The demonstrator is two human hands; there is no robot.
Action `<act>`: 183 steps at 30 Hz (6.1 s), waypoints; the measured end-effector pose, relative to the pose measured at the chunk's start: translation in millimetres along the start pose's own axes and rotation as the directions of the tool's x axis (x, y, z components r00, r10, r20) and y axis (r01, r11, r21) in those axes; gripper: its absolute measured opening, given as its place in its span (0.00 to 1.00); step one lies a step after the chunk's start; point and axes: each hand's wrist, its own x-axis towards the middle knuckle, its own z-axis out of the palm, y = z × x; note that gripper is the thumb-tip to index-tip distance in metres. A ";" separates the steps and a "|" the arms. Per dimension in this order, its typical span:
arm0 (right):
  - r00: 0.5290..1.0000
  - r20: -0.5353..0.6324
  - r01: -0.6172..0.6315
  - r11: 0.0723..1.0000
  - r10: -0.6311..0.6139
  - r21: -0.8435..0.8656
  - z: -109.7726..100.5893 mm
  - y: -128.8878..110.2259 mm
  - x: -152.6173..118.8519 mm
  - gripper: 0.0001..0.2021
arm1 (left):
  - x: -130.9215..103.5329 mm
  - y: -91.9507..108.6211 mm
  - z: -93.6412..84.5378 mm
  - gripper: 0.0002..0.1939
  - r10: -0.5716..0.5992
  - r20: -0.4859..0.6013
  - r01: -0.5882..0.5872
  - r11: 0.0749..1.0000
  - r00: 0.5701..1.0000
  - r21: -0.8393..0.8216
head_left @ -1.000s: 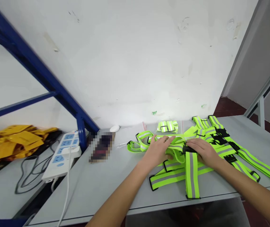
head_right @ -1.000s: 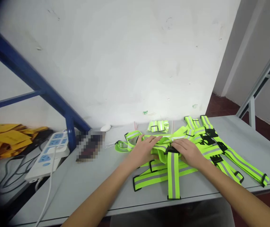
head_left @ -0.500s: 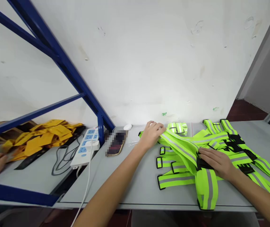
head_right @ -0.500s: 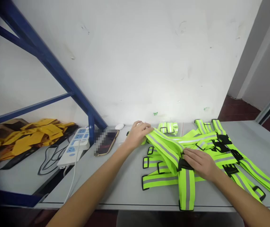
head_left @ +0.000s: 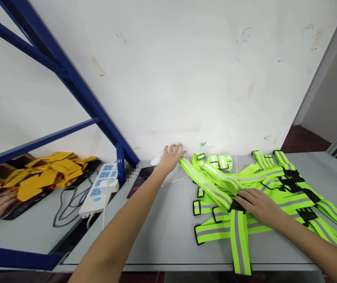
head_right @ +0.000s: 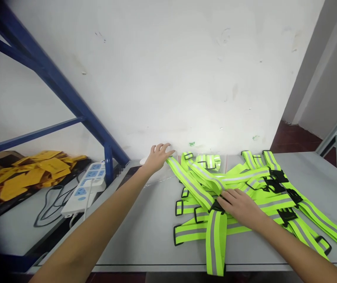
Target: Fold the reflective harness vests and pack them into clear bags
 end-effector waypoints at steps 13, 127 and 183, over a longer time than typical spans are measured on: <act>0.983 0.008 -0.182 0.983 0.182 0.035 2.0 1.3 54.9 0.30 | -51.1 200.9 -79.5 0.52 0.077 0.341 0.123 0.841 0.937 -0.527; 0.959 0.169 -0.276 0.606 0.229 0.746 27.4 -67.1 66.5 0.09 | -150.3 207.6 -65.3 0.09 -0.559 0.177 0.477 0.454 0.810 -0.752; 0.989 0.125 0.041 0.962 -0.077 0.272 0.4 -83.0 76.5 0.21 | -149.3 199.3 -60.3 0.16 -0.719 0.268 0.525 0.156 0.641 -0.837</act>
